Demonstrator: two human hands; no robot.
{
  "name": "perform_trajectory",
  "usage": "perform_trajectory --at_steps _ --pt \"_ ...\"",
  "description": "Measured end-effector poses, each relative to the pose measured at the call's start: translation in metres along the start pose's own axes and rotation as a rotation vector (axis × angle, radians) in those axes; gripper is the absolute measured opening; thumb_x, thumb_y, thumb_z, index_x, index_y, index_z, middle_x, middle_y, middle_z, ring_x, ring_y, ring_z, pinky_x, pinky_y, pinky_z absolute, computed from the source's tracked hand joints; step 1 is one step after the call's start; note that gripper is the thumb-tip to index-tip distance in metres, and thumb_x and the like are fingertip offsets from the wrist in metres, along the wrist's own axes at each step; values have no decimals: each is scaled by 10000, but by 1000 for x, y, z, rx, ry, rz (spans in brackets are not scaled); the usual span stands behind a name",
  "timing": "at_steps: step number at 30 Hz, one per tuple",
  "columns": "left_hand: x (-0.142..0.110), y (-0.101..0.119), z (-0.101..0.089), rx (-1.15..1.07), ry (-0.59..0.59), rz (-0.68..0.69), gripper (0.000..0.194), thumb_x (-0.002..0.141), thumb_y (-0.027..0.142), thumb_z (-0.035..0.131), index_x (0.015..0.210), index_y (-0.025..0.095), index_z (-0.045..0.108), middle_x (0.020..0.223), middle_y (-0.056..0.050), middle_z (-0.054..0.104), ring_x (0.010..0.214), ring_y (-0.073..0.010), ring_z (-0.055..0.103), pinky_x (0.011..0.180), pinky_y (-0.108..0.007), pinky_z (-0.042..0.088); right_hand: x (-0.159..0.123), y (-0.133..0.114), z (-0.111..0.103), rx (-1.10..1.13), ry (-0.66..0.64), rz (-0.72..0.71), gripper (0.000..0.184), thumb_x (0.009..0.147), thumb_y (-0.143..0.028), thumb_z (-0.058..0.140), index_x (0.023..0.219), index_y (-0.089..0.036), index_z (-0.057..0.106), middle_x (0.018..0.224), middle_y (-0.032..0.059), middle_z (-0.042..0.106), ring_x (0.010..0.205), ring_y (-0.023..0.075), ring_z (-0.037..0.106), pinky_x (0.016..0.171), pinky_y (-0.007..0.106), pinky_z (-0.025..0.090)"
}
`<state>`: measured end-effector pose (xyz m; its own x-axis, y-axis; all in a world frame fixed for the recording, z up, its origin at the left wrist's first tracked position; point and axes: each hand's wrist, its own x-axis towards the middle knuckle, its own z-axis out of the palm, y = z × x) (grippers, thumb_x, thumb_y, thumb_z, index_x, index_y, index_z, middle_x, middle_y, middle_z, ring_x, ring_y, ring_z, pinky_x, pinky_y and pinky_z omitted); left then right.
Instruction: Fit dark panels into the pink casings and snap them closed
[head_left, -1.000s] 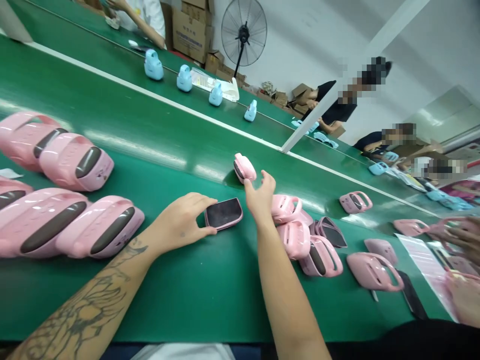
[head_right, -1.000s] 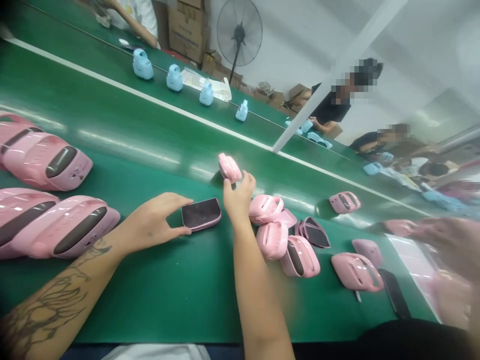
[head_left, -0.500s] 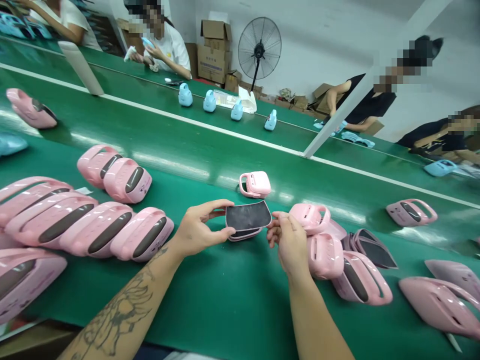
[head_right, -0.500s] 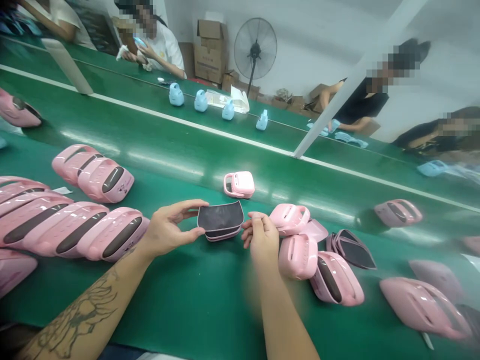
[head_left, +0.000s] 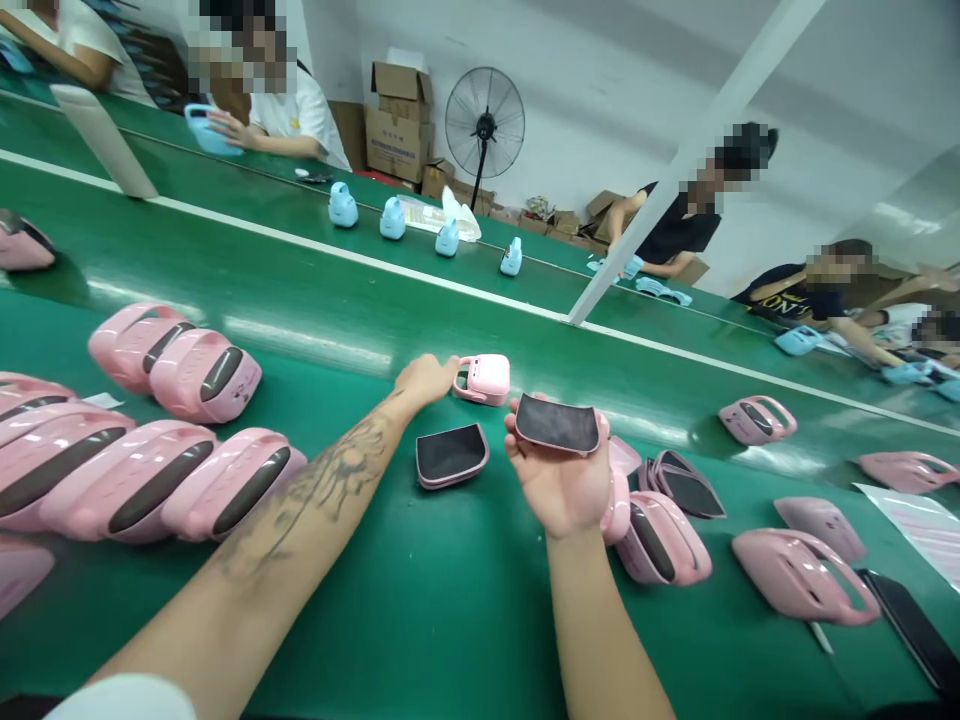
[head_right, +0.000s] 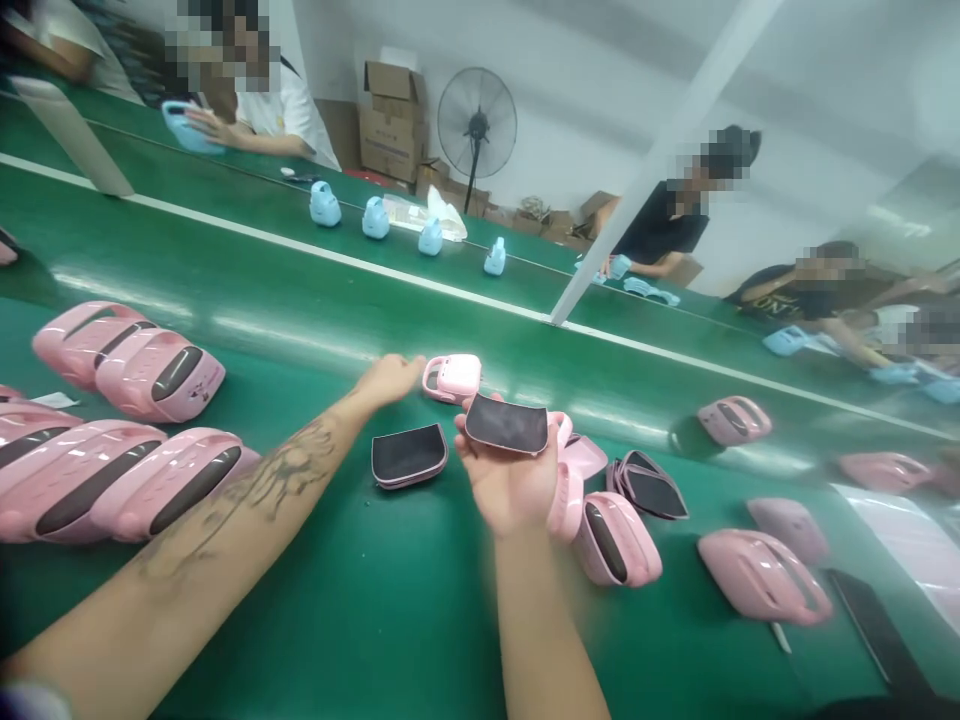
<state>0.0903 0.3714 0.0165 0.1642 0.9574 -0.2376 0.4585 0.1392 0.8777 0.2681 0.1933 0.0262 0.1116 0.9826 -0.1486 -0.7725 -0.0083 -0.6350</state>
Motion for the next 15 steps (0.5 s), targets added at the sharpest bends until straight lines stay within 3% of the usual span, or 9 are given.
perform_trajectory --at_steps 3,6,12,15 --pt "41 7 23 49 -44 -132 441 1041 415 758 1379 139 694 1413 -155 699 1254 -321 713 1055 -519 625 1 2 -1 4 -32 27 711 997 -859 480 1223 -259 787 1267 109 835 1063 285 806 923 444 634" --pt "61 20 42 50 -76 -162 448 1048 399 752 1403 138 674 1405 -157 693 1209 -293 723 1015 -493 645 -3 11 4 16 -102 89 767 989 -869 465 1291 -227 756 1275 136 831 1035 294 813 884 433 640" --pt "89 68 70 118 -82 -14 434 1050 407 748 1384 136 683 1384 -149 703 1189 -287 729 1003 -487 649 -5 26 5 45 -264 172 823 942 -885 521 1390 -211 675 1328 159 819 1046 321 828 906 442 635" --pt "92 83 80 196 -69 44 373 1061 417 733 1306 138 703 1244 -112 745 1039 -230 753 899 -421 666 -2 28 1 69 -301 180 822 927 -874 558 1398 -208 654 1318 164 821 1053 327 827 902 432 626"
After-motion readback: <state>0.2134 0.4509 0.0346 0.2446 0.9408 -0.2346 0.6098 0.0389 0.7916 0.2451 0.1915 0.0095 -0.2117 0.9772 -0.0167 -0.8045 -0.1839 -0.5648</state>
